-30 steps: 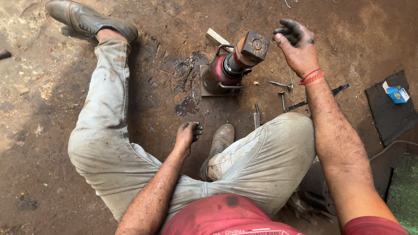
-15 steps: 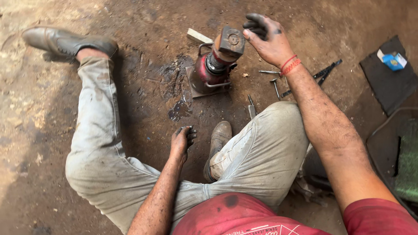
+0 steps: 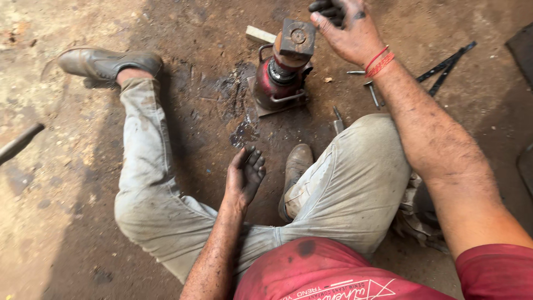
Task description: The person sits on the ground and uses a hydraulic jack to press a metal block. They repeatedly adjust the jack, remove the block, and inspect a small metal ring component.
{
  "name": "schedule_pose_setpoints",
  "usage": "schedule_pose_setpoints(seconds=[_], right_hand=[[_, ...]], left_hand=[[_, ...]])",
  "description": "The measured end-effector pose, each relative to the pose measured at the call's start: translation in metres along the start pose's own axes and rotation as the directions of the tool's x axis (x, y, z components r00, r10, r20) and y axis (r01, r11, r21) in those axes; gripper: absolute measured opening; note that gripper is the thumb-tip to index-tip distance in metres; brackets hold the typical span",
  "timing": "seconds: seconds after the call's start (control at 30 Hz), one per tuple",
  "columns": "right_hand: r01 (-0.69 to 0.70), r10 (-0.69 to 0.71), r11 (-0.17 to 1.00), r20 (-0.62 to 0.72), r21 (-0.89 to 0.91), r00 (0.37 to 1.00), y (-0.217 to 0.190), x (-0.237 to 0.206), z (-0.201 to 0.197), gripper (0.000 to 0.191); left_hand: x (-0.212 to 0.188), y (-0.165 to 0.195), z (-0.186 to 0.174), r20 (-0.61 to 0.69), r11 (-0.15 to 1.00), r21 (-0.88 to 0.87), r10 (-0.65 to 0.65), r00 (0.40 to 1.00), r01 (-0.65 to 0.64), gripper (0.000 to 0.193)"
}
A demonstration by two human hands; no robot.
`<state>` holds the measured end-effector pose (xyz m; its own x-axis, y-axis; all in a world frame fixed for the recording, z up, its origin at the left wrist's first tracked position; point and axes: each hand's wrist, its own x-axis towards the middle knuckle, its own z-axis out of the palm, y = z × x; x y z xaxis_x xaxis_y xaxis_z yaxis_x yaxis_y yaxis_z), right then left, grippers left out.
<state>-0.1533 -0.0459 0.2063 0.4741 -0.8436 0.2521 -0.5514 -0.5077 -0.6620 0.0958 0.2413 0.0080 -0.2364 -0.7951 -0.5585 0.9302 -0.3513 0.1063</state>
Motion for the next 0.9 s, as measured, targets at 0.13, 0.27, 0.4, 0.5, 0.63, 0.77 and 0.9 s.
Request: schedule_pose_setpoints(seconds=[0.13, 0.27, 0.4, 0.5, 0.63, 0.77, 0.9], right_hand=[[0.018, -0.018, 0.998, 0.003, -0.052, 1.000, 0.007, -0.006, 0.001, 0.028], [0.109, -0.109, 0.992, 0.006, -0.070, 0.994, 0.008, -0.011, 0.004, 0.028], [0.069, -0.064, 0.986, 0.037, -0.151, 0.997, 0.000, -0.016, 0.006, 0.029], [0.117, -0.101, 0.969, 0.082, -0.218, 0.991, -0.009, -0.019, 0.006, 0.032], [0.223, -0.198, 0.890, 0.102, -0.398, 0.975, -0.018, -0.023, 0.011, 0.037], [0.216, -0.169, 0.896, 0.153, -0.387, 0.974, -0.022, -0.030, 0.014, 0.037], [0.267, -0.205, 0.881, 0.193, -0.391, 0.960, -0.034, -0.038, 0.018, 0.033]], left_hand=[[-0.031, 0.007, 0.049, 0.070, 0.999, 0.022, 0.031, 0.997, -0.033, 0.050], [-0.050, 0.007, 0.093, 0.221, 0.992, 0.089, 0.068, 0.973, -0.089, 0.073], [-0.063, 0.001, 0.114, 0.320, 0.993, 0.058, 0.075, 0.944, -0.098, 0.080], [-0.073, -0.005, 0.117, 0.368, 0.996, 0.017, 0.077, 0.927, -0.090, 0.082], [-0.092, -0.005, 0.107, 0.379, 0.992, 0.052, 0.088, 0.921, -0.116, 0.081], [-0.125, 0.004, 0.082, 0.298, 0.990, -0.003, 0.138, 0.945, -0.144, 0.065], [-0.168, 0.015, 0.058, 0.387, 0.970, -0.156, 0.235, 0.892, -0.188, 0.044]])
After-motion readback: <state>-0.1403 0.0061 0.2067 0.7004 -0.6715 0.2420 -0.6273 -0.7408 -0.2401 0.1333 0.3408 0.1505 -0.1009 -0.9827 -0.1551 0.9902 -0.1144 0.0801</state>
